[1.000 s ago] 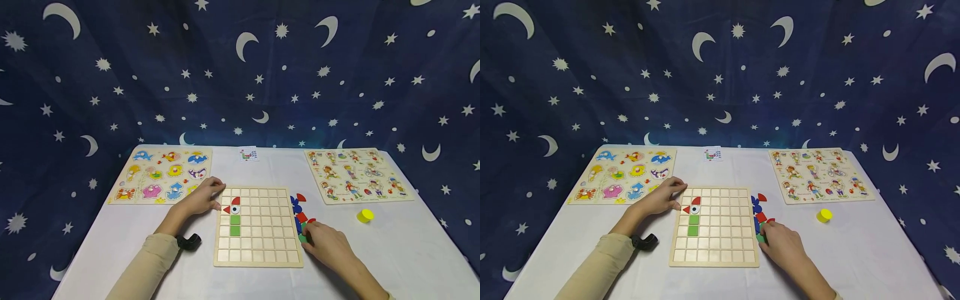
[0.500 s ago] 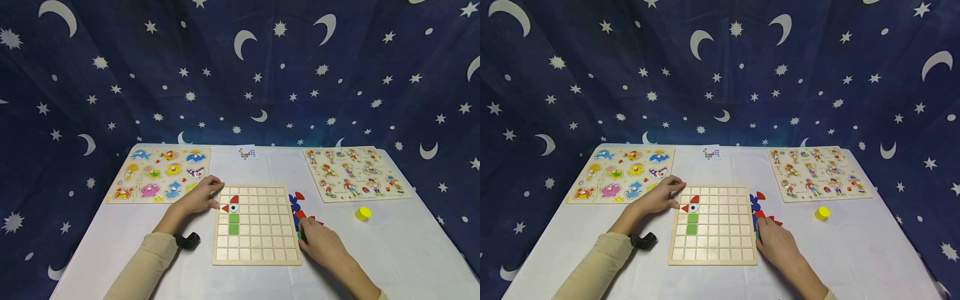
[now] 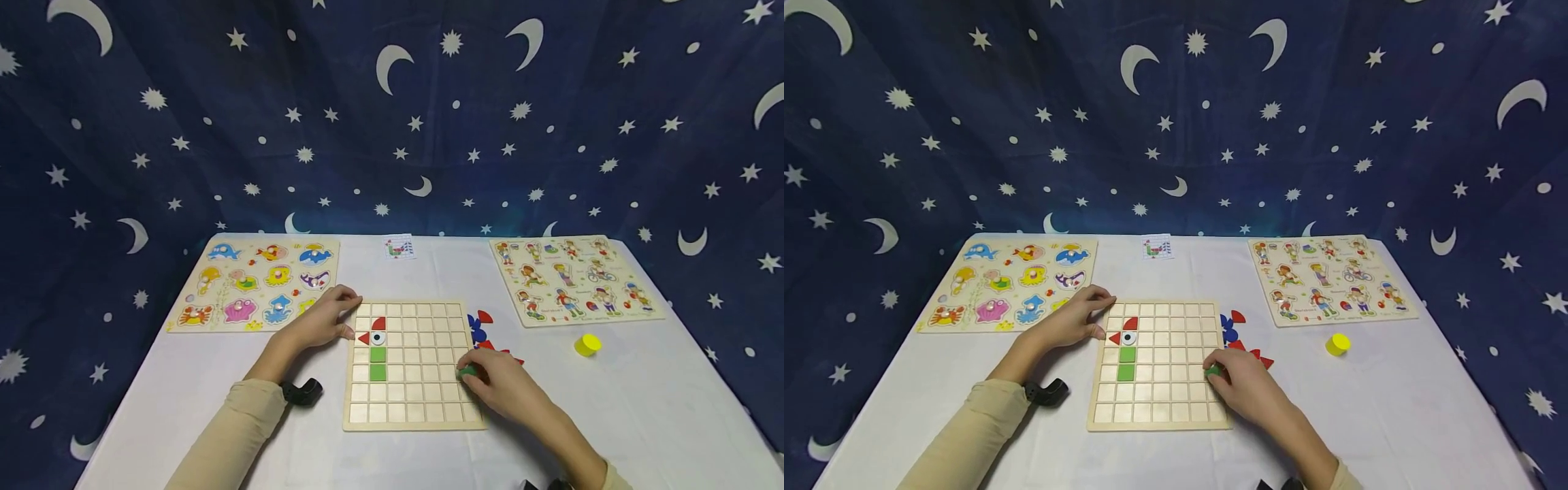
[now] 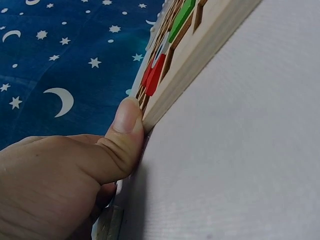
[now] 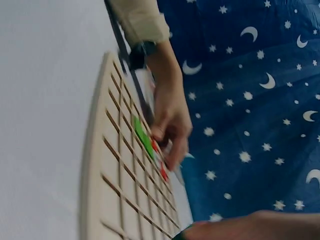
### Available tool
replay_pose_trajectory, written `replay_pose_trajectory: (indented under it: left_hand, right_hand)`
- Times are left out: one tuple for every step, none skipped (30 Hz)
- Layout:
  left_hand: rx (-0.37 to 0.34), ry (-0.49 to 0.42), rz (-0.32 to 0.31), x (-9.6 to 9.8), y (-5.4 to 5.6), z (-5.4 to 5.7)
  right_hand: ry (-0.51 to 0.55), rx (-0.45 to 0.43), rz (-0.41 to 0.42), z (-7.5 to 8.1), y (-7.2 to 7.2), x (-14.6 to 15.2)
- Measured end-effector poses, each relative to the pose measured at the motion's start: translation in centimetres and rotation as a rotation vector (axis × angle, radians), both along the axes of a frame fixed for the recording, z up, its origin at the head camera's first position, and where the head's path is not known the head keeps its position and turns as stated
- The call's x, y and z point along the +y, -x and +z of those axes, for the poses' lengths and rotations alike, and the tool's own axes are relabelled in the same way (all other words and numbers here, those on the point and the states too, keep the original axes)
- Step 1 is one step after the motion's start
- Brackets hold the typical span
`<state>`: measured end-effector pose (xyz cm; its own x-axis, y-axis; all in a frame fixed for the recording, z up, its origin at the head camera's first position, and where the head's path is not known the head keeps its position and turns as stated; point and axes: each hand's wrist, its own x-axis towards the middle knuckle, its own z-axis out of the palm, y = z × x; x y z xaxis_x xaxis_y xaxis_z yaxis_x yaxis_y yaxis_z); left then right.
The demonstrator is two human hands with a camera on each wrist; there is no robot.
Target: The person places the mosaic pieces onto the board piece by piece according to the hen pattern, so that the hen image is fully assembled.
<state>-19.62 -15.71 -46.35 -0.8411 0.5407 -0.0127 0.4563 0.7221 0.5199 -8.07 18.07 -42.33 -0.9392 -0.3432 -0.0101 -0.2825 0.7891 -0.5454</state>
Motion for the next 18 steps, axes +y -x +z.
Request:
replay_pose_trajectory:
  left_hand:
    - [-0.001,0.002,0.001,0.0,0.0,0.0]
    - [-0.003,0.002,0.001,0.0,0.0,0.0]
    - [-0.006,0.003,0.003,0.0,0.0,0.0]
    - [-0.006,0.003,0.004,0.0,0.0,0.0]
    - [-0.006,0.002,0.005,0.0,0.0,0.0]
    - [-0.006,0.001,0.005,0.0,0.1,0.0]
    - [-0.006,-0.001,0.005,-0.1,0.1,0.0]
    - [-0.008,-0.004,0.005,-0.1,0.1,0.0]
    - [-0.007,-0.005,0.004,-0.1,0.1,0.0]
    - [-0.007,-0.007,0.003,-0.1,0.1,0.0]
    - [-0.005,-0.008,0.002,-0.1,0.1,0.0]
    - [-0.004,-0.008,0.002,-0.1,0.1,0.0]
    - [-0.003,-0.008,0.002,-0.1,0.1,-0.1]
    - [-0.002,-0.009,0.002,-0.1,0.1,-0.1]
    - [-0.002,-0.01,0.001,-0.1,0.1,-0.1]
    - [-0.004,-0.011,0.001,-0.1,0.1,-0.1]
    - [-0.004,-0.013,0.0,-0.1,0.1,-0.1]
    - [-0.005,-0.015,-0.001,-0.1,0.1,0.0]
  right_hand:
    - [0.044,-0.003,0.02,-0.2,0.0,-0.4]
    - [0.078,0.004,0.043,-0.4,0.0,-0.8]
    - [0.111,0.006,0.057,-0.7,0.0,-1.2]
    - [0.136,0.014,0.074,-0.9,0.1,-1.7]
    - [0.152,0.018,0.083,-1.1,0.2,-2.1]
    - [0.167,0.021,0.096,-1.3,0.2,-2.6]
    - [0.18,0.018,0.104,-1.5,0.2,-3.0]
    - [0.19,0.016,0.109,-1.6,0.3,-3.4]
    - [0.203,0.006,0.112,-1.7,0.3,-3.9]
    - [0.213,-0.005,0.114,-1.8,0.3,-4.3]
    - [0.228,-0.019,0.116,-1.9,0.4,-4.7]
    - [0.244,-0.036,0.114,-2.0,0.4,-5.1]
    - [0.26,-0.053,0.111,-2.0,0.5,-5.5]
    - [0.28,-0.067,0.11,-2.1,0.5,-5.9]
    - [0.296,-0.079,0.105,-2.1,0.6,-6.3]
    - [0.315,-0.093,0.1,-2.2,0.6,-6.6]
    - [0.336,-0.106,0.096,-2.2,0.6,-6.9]
    - [0.358,-0.122,0.092,-2.3,0.7,-7.3]
